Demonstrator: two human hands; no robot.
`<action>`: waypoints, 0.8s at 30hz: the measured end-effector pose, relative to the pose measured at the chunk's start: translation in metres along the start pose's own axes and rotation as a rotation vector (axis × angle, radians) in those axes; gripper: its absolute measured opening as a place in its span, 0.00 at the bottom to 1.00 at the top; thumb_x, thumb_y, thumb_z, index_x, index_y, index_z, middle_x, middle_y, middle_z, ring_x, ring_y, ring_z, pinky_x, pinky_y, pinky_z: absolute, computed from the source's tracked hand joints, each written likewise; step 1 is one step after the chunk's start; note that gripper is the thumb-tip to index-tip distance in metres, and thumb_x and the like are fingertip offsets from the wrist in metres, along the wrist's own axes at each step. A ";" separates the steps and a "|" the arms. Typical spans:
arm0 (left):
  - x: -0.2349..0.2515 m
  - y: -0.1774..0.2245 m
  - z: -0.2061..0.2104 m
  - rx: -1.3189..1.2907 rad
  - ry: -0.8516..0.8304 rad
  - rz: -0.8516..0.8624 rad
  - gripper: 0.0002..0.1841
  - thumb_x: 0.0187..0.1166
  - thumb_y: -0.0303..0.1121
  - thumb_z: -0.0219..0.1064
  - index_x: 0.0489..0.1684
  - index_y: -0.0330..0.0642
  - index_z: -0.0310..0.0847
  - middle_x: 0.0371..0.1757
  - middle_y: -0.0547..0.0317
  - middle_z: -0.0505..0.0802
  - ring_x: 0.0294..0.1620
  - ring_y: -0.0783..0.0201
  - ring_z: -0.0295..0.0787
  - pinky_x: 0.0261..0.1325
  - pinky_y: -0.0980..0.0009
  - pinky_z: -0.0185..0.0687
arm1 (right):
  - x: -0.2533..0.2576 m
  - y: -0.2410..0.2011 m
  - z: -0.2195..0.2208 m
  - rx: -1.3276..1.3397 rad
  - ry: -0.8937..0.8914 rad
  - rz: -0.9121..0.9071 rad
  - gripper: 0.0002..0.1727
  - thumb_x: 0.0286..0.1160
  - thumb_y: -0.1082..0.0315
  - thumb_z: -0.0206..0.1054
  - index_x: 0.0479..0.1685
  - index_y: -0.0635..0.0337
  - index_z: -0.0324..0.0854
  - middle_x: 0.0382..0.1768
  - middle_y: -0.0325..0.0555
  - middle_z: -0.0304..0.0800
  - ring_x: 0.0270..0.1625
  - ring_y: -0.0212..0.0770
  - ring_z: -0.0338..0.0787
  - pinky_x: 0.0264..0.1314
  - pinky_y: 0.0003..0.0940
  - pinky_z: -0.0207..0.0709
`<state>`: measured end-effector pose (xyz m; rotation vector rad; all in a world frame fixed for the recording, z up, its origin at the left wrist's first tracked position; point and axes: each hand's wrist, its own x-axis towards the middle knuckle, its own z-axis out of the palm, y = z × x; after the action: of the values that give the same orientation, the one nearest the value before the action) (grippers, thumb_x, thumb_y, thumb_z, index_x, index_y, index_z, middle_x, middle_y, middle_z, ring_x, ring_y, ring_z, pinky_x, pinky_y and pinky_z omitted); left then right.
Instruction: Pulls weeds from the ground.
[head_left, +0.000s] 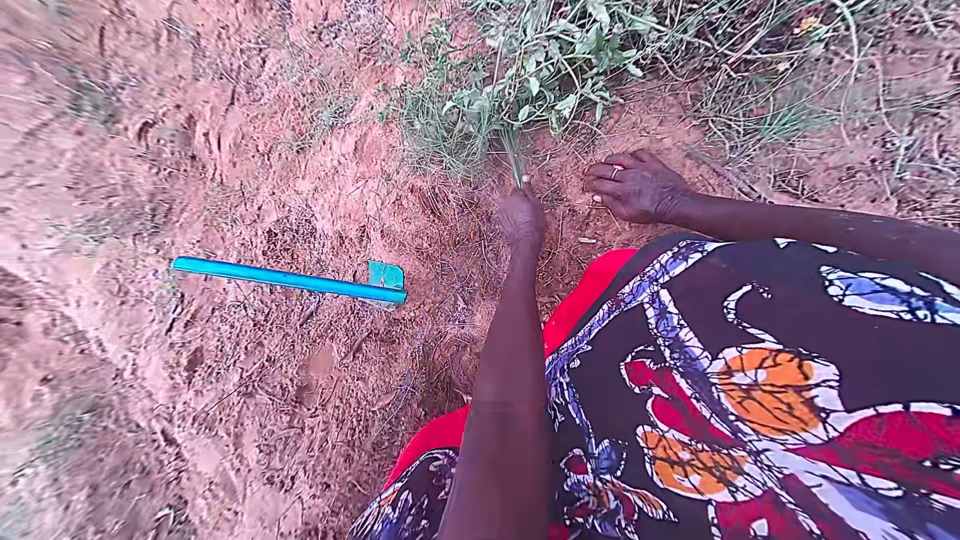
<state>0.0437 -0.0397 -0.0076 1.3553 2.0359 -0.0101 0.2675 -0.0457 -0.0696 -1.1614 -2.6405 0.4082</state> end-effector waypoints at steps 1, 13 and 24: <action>-0.024 -0.009 0.015 0.004 -0.003 0.004 0.35 0.96 0.50 0.33 0.59 0.30 0.83 0.58 0.34 0.92 0.66 0.38 0.87 0.67 0.38 0.77 | -0.001 -0.005 0.001 0.013 -0.007 0.007 0.24 0.86 0.59 0.48 0.66 0.56 0.87 0.76 0.54 0.83 0.76 0.66 0.80 0.68 0.68 0.70; -0.063 -0.083 -0.025 -0.501 0.423 0.229 0.18 0.80 0.35 0.71 0.61 0.33 0.81 0.40 0.46 0.91 0.39 0.56 0.89 0.48 0.55 0.85 | 0.002 -0.003 -0.001 0.038 0.002 0.012 0.23 0.87 0.60 0.49 0.67 0.58 0.86 0.75 0.57 0.83 0.77 0.69 0.79 0.69 0.71 0.68; 0.012 -0.014 -0.068 0.128 0.244 -0.043 0.28 0.84 0.42 0.65 0.76 0.32 0.75 0.75 0.31 0.82 0.80 0.38 0.76 0.80 0.40 0.66 | 0.003 -0.003 -0.003 0.065 0.005 0.014 0.22 0.84 0.61 0.52 0.66 0.59 0.86 0.74 0.57 0.84 0.77 0.69 0.78 0.68 0.71 0.69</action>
<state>-0.0065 -0.0118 0.0334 1.4500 2.3016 0.0058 0.2642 -0.0452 -0.0653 -1.1596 -2.5960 0.4886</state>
